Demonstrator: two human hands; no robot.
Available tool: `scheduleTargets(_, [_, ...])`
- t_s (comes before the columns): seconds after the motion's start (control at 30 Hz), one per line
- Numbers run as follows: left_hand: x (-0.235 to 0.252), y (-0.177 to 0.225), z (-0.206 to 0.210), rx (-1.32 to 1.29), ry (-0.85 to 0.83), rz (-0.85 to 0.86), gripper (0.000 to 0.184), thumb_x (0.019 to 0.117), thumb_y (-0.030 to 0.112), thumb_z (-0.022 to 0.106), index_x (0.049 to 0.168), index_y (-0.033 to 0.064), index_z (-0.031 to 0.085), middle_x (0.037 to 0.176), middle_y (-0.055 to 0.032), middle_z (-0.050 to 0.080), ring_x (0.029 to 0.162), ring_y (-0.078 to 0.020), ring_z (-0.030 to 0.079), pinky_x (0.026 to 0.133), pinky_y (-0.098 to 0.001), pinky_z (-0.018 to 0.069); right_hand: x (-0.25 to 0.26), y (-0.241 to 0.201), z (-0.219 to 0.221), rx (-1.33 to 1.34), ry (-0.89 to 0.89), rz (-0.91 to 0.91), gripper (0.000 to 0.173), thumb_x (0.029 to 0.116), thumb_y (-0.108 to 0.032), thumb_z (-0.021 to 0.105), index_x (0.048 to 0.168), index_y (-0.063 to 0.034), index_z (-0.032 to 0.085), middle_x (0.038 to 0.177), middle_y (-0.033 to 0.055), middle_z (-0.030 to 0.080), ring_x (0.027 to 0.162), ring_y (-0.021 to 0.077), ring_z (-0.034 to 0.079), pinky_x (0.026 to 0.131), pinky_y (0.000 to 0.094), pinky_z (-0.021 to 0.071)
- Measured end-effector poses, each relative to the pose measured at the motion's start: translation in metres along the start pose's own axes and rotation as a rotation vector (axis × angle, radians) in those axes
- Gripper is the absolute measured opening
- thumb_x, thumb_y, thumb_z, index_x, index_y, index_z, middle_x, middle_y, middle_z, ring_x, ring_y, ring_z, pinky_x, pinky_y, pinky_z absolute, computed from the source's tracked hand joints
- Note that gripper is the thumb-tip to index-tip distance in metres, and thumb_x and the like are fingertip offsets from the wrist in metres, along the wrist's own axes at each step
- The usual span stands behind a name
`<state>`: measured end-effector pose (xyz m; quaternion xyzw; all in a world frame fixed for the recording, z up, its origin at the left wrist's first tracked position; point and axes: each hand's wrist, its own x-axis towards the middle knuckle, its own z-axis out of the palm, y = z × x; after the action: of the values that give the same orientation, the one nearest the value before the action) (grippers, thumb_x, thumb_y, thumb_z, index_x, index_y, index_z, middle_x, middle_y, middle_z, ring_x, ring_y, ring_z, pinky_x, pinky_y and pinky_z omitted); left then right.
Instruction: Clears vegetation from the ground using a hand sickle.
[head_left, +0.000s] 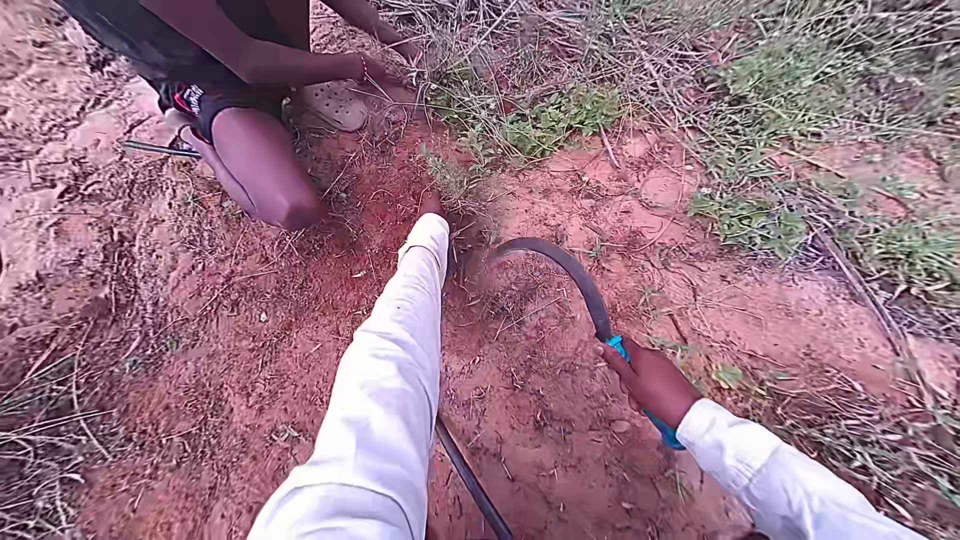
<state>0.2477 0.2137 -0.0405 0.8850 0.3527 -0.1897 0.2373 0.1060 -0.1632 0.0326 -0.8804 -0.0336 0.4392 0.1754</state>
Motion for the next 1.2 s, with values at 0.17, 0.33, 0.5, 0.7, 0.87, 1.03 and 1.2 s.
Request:
scheduleTargets(0.17, [-0.027,-0.002,-0.005,-0.173,0.051,-0.030,0.076,0.0966,0.017,0.072,0.160,0.0039,0.032,0.156,-0.0287,0.044,0.147,-0.0422,0.043,0.119,-0.0568,0.0363,0.073,-0.044,-0.014,0.229,0.116,0.003,0.064,0.1113,-0.051,0.031,0.133,0.0047,0.054,0.106,0.0234,0.064,0.086,0.0315,0.068,0.083,0.0470,0.0541])
scheduleTargets(0.33, [-0.038,-0.005,-0.001,-0.223,0.063,-0.079,0.069,0.0993,0.014,0.068,0.157,-0.0026,0.033,0.159,-0.0295,0.040,0.149,-0.0397,0.041,0.121,-0.0537,0.0350,0.105,-0.065,0.017,0.225,0.064,0.051,0.066,0.1116,-0.050,0.031,0.138,0.0071,0.054,0.133,0.0299,0.059,0.121,0.0387,0.062,0.104,0.0530,0.0454])
scheduleTargets(0.5, [-0.034,-0.057,-0.055,-0.184,0.216,-0.196,0.062,0.0994,0.019,0.069,0.151,-0.0028,0.043,0.155,-0.0281,0.046,0.147,-0.0391,0.044,0.120,-0.0537,0.0369,0.047,-0.012,0.039,0.128,-0.043,0.069,0.062,0.1110,-0.051,0.033,0.131,0.0033,0.055,0.102,0.0214,0.064,0.083,0.0301,0.068,0.080,0.0461,0.0552])
scheduleTargets(0.7, [-0.041,-0.161,-0.088,-0.665,0.634,-0.347,0.071,0.0969,0.021,0.073,0.154,-0.0033,0.038,0.154,-0.0242,0.048,0.144,-0.0306,0.048,0.118,-0.0437,0.0400,0.021,-0.005,-0.003,0.068,0.095,-0.059,0.060,0.1105,-0.049,0.036,0.126,0.0055,0.056,0.092,0.0223,0.064,0.077,0.0331,0.067,0.078,0.0493,0.0542])
scheduleTargets(0.87, [-0.068,-0.105,-0.020,-0.856,0.498,-0.207,0.080,0.0922,0.004,0.076,0.158,-0.0030,0.031,0.156,-0.0289,0.044,0.146,-0.0374,0.045,0.121,-0.0477,0.0367,0.080,-0.046,0.003,0.613,0.291,0.040,0.061,0.1129,-0.048,0.026,0.124,0.0041,0.056,0.086,0.0139,0.061,0.065,0.0206,0.064,0.066,0.0376,0.0557])
scheduleTargets(1.03, [-0.055,-0.012,0.047,-0.452,0.148,-0.021,0.074,0.0937,0.012,0.075,0.156,-0.0003,0.037,0.157,-0.0301,0.041,0.148,-0.0418,0.040,0.122,-0.0530,0.0339,0.078,-0.037,0.010,0.768,0.236,0.065,0.057,0.1127,-0.048,0.028,0.118,0.0017,0.055,0.074,0.0073,0.056,0.053,0.0157,0.058,0.055,0.0324,0.0539])
scheduleTargets(1.2, [-0.022,0.041,0.075,-0.120,-0.030,0.124,0.086,0.0892,0.017,0.080,0.161,0.0065,0.033,0.167,-0.0272,0.023,0.147,-0.0471,0.039,0.116,-0.0619,0.0390,0.079,-0.016,0.017,0.772,0.244,0.076,0.053,0.1126,-0.045,0.033,0.111,0.0023,0.056,0.066,0.0056,0.054,0.048,0.0149,0.056,0.051,0.0310,0.0539])
